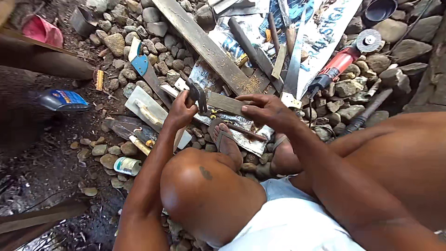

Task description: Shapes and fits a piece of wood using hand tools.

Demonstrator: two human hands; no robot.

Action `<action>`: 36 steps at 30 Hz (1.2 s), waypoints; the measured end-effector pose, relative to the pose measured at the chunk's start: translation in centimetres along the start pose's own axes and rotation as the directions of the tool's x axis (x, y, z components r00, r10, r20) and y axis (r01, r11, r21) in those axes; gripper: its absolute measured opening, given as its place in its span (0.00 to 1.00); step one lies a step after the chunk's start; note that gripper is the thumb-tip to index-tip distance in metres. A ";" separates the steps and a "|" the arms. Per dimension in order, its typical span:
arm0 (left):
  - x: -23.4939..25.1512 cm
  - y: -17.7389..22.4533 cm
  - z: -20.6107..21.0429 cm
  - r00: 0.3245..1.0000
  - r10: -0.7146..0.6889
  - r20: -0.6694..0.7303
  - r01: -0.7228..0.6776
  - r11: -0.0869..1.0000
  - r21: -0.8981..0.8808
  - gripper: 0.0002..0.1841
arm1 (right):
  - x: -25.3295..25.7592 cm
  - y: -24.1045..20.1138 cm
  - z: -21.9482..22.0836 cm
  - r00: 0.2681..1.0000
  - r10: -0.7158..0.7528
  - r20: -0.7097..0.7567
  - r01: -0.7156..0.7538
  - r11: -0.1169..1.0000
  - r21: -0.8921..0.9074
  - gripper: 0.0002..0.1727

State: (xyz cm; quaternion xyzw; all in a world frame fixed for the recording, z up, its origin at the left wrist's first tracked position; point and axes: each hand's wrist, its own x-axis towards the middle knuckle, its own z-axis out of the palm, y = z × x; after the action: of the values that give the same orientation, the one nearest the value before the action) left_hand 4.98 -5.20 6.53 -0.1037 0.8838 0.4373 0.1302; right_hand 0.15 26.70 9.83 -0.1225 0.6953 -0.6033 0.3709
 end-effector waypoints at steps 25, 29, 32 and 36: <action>-6.8 19.9 -3.7 0.501 0.865 -0.039 -0.604 0.382 0.700 0.15 | -15.5 -9.1 -3.4 0.801 -0.599 -0.014 0.452 0.620 -0.641 0.36; -7.3 20.3 -3.2 0.564 0.823 0.063 -0.547 0.316 0.775 0.16 | -15.3 -8.7 -5.0 0.876 -0.482 0.035 0.407 0.696 -0.592 0.33; -7.4 20.5 -2.9 0.651 0.739 0.172 -0.552 0.306 0.776 0.17 | -14.7 -9.0 -6.4 0.932 -0.349 0.098 0.344 0.768 -0.540 0.28; -7.4 20.4 -2.3 0.771 0.602 0.208 -0.521 0.409 0.750 0.24 | -13.1 -9.6 -8.1 0.968 -0.205 0.146 0.247 0.892 -0.379 0.24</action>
State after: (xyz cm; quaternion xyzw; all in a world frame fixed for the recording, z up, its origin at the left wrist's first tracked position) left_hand 5.56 5.62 25.47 0.2442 0.9687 0.0265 -0.0347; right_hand 1.17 38.54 23.55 -0.3055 0.7636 -0.4827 0.3010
